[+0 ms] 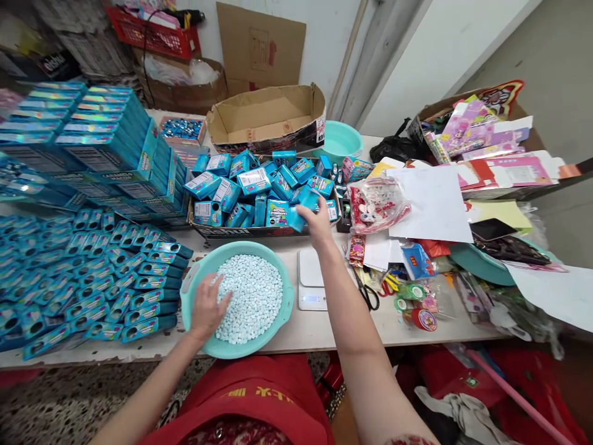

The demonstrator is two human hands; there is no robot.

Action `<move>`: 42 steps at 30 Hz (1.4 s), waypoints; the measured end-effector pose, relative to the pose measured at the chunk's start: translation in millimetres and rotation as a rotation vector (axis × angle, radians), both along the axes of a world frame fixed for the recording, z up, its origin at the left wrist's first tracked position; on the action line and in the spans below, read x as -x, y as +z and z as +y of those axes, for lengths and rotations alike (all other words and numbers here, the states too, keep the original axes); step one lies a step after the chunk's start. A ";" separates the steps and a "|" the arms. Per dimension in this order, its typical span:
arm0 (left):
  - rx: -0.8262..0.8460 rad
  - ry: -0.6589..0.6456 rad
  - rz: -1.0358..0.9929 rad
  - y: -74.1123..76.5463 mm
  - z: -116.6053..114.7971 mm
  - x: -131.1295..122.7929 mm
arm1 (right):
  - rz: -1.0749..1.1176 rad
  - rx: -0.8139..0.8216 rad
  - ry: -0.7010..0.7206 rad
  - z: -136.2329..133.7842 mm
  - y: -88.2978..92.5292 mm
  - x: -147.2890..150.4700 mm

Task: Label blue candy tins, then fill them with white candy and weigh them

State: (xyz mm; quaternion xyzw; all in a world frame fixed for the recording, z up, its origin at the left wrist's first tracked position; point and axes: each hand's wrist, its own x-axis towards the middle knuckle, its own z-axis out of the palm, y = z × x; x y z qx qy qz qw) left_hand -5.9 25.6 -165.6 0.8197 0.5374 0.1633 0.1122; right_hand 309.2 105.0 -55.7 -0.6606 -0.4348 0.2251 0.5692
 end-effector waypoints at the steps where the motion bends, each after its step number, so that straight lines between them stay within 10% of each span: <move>1: 0.011 -0.119 -0.021 -3.3 -7.9 -12.2 | 0.289 -0.052 0.012 -22.5 2.5 -0.7; 6: 0.053 -0.555 0.001 -20.3 -38.9 -70.6 | 1.021 -0.120 -0.141 -144.0 -3.8 -1.3; 14: 0.038 -0.571 0.161 -29.9 -13.8 -83.3 | 1.298 -0.010 -0.387 -256.9 -32.1 13.6; 23: 0.218 -0.311 0.343 -21.9 26.6 -38.9 | 1.479 -0.004 -0.207 -242.9 -24.2 69.5; 28: 0.347 -0.167 0.278 -19.3 21.8 -19.6 | 1.516 0.295 -0.271 -259.5 -52.0 90.2; 35: 0.930 0.386 -0.663 -15.7 29.2 -28.0 | 1.480 0.855 -0.266 -288.0 -87.7 94.4; 42: 1.360 0.474 -1.209 5.6 32.3 -27.5 | 0.992 1.079 -0.132 -264.8 -95.1 68.2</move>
